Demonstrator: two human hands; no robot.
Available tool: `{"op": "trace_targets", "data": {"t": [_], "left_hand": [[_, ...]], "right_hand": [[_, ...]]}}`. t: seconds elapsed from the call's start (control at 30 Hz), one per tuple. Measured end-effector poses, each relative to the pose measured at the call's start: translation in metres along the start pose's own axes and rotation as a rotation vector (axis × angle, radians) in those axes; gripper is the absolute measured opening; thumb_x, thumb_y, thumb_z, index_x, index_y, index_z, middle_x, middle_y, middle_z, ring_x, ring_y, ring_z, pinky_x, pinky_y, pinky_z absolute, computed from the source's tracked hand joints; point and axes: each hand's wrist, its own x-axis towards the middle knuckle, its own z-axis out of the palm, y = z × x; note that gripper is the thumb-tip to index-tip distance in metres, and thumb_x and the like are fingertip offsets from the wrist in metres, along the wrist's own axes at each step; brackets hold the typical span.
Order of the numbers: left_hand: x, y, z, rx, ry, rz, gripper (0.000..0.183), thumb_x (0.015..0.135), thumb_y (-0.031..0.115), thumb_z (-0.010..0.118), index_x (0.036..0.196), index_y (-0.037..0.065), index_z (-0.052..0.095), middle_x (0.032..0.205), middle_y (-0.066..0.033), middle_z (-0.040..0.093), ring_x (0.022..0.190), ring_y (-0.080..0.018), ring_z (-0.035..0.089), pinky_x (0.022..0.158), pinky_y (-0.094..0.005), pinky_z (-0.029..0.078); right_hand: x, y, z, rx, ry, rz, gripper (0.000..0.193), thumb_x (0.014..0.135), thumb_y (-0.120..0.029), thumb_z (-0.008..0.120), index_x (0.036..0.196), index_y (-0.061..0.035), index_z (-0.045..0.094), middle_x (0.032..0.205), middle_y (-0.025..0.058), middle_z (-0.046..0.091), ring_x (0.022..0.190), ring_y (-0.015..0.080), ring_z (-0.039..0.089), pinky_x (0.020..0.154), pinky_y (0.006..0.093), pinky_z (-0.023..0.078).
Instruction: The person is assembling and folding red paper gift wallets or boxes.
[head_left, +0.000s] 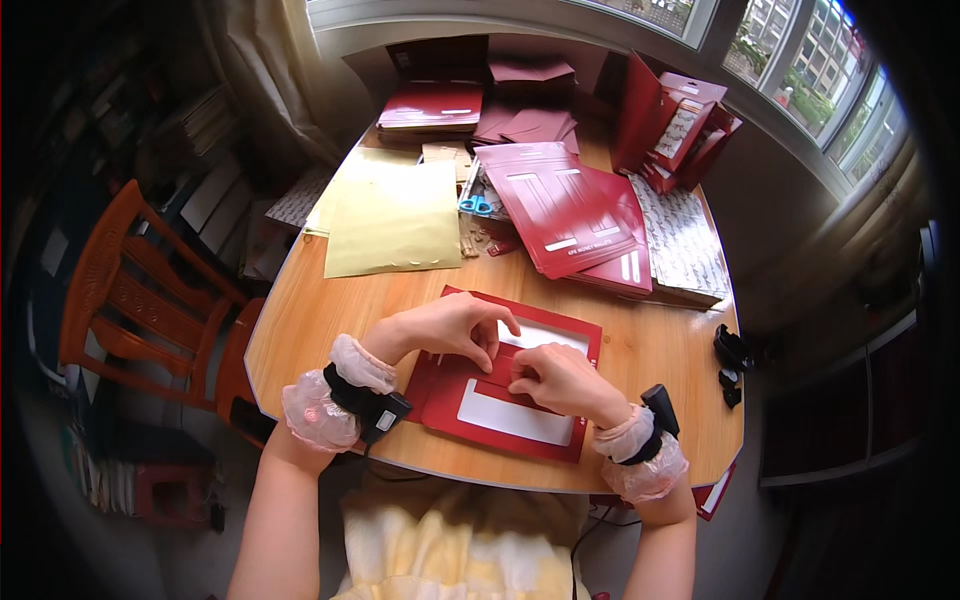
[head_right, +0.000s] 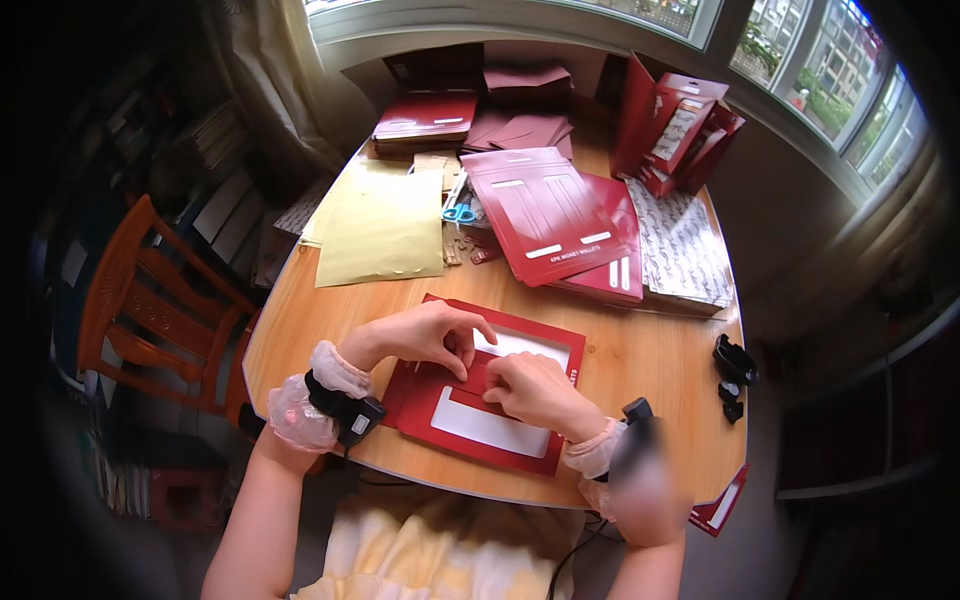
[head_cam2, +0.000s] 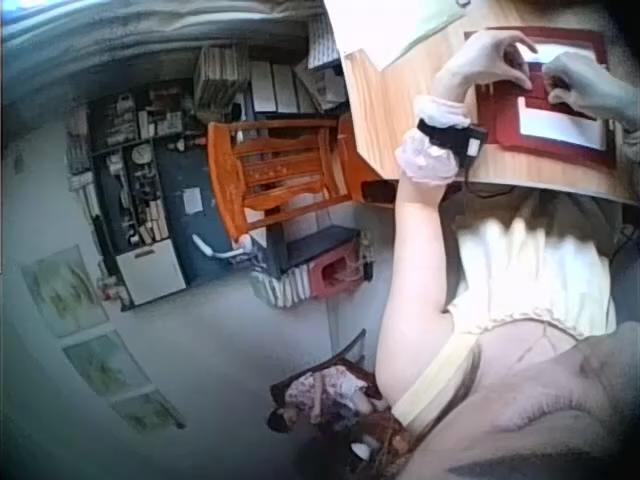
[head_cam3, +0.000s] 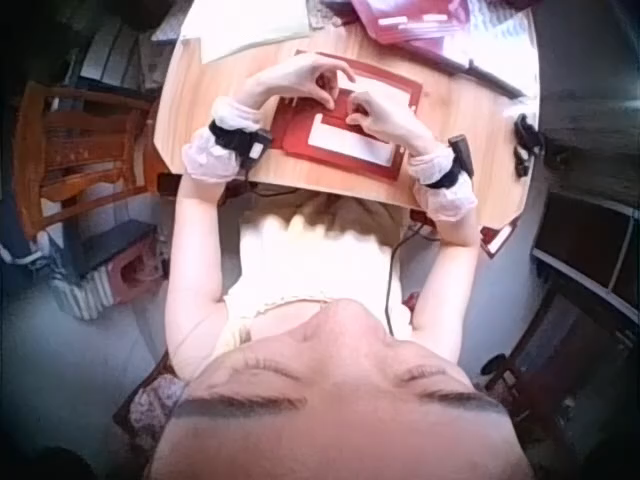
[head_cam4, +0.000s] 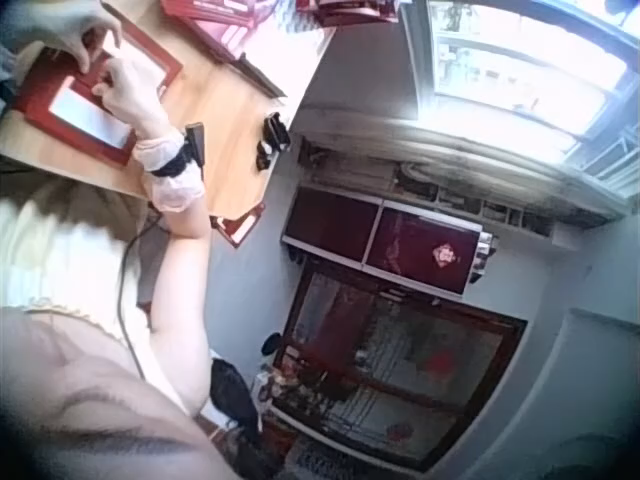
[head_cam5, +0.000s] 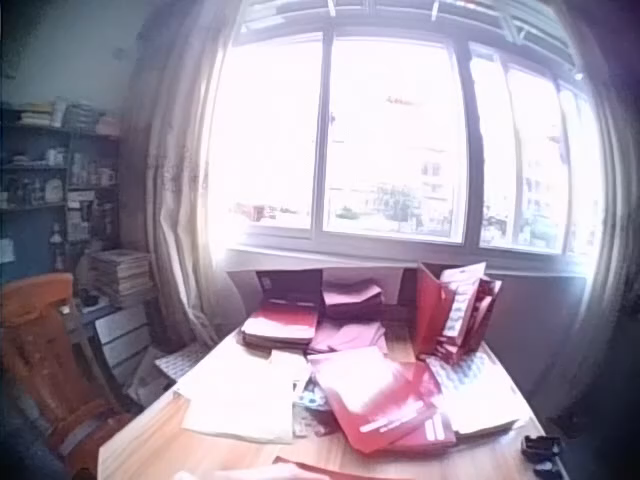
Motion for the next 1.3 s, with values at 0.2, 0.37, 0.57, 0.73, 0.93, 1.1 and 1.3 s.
{"op": "trace_targets", "data": {"t": [0.2, 0.37, 0.57, 0.73, 0.93, 1.1, 1.3], "left_hand": [[0.002, 0.007, 0.004, 0.194, 0.034, 0.025, 0.052, 0.078, 0.009, 0.088, 0.126, 0.008, 0.067, 0.080, -0.0027, 0.072, 0.070, -0.0142, 0.067, 0.068, -0.0298, 0.055], [0.002, 0.006, 0.002, 0.179, 0.009, 0.037, 0.047, 0.078, 0.009, 0.088, 0.122, 0.008, 0.069, 0.081, -0.0022, 0.070, 0.072, -0.0143, 0.065, 0.068, -0.0302, 0.053], [0.002, 0.000, 0.003, 0.167, -0.029, 0.092, 0.024, 0.079, 0.007, 0.086, 0.101, 0.007, 0.078, 0.084, -0.0028, 0.070, 0.076, -0.0158, 0.064, 0.069, -0.0310, 0.052], [0.001, 0.001, 0.003, 0.183, -0.031, 0.099, 0.022, 0.080, 0.006, 0.086, 0.101, 0.008, 0.080, 0.085, -0.0035, 0.069, 0.077, -0.0169, 0.064, 0.070, -0.0313, 0.052], [0.003, 0.002, 0.001, 0.191, -0.050, 0.079, 0.022, 0.080, 0.006, 0.086, 0.101, 0.007, 0.079, 0.087, -0.0045, 0.070, 0.077, -0.0168, 0.064, 0.070, -0.0307, 0.053], [0.002, 0.005, 0.001, 0.167, -0.041, 0.056, 0.023, 0.079, 0.005, 0.086, 0.102, 0.006, 0.079, 0.088, -0.0049, 0.071, 0.080, -0.0166, 0.064, 0.071, -0.0310, 0.053], [0.000, 0.001, -0.001, 0.163, -0.056, 0.146, 0.026, 0.079, 0.003, 0.085, 0.103, 0.005, 0.077, 0.092, -0.0049, 0.072, 0.082, -0.0171, 0.064, 0.074, -0.0312, 0.055]], "right_hand": [[0.007, -0.001, 0.012, 0.061, 0.075, -0.074, 0.012, 0.084, -0.021, 0.078, 0.087, -0.0092, 0.075, 0.080, 0.0129, 0.073, 0.082, 0.0342, 0.071, 0.073, 0.0459, 0.053], [-0.011, 0.008, -0.035, -0.026, -0.132, 0.191, 0.016, 0.079, -0.018, 0.083, 0.085, -0.0052, 0.078, 0.077, 0.0117, 0.073, 0.077, 0.0281, 0.072, 0.073, 0.0381, 0.055], [-0.016, 0.011, -0.044, -0.087, -0.193, 0.235, 0.016, 0.078, -0.017, 0.083, 0.084, -0.0042, 0.077, 0.080, 0.0123, 0.073, 0.076, 0.0268, 0.072, 0.071, 0.0382, 0.055], [-0.014, 0.011, -0.037, -0.036, -0.205, 0.231, 0.013, 0.077, -0.015, 0.083, 0.082, -0.0049, 0.076, 0.083, 0.0151, 0.074, 0.085, 0.0319, 0.072, 0.075, 0.0419, 0.054], [-0.002, 0.005, -0.011, -0.027, -0.039, -0.030, 0.017, 0.082, -0.016, 0.079, 0.083, -0.0015, 0.071, 0.082, 0.0152, 0.072, 0.084, 0.0337, 0.069, 0.075, 0.0432, 0.052], [-0.006, 0.012, -0.024, 0.035, -0.089, 0.048, 0.016, 0.079, -0.013, 0.081, 0.081, 0.0002, 0.072, 0.080, 0.0152, 0.072, 0.081, 0.0325, 0.069, 0.074, 0.0417, 0.053], [-0.017, 0.021, -0.044, -0.016, -0.250, 0.213, 0.013, 0.073, -0.010, 0.083, 0.077, -0.0018, 0.073, 0.080, 0.0157, 0.073, 0.084, 0.0324, 0.072, 0.073, 0.0404, 0.056]]}}
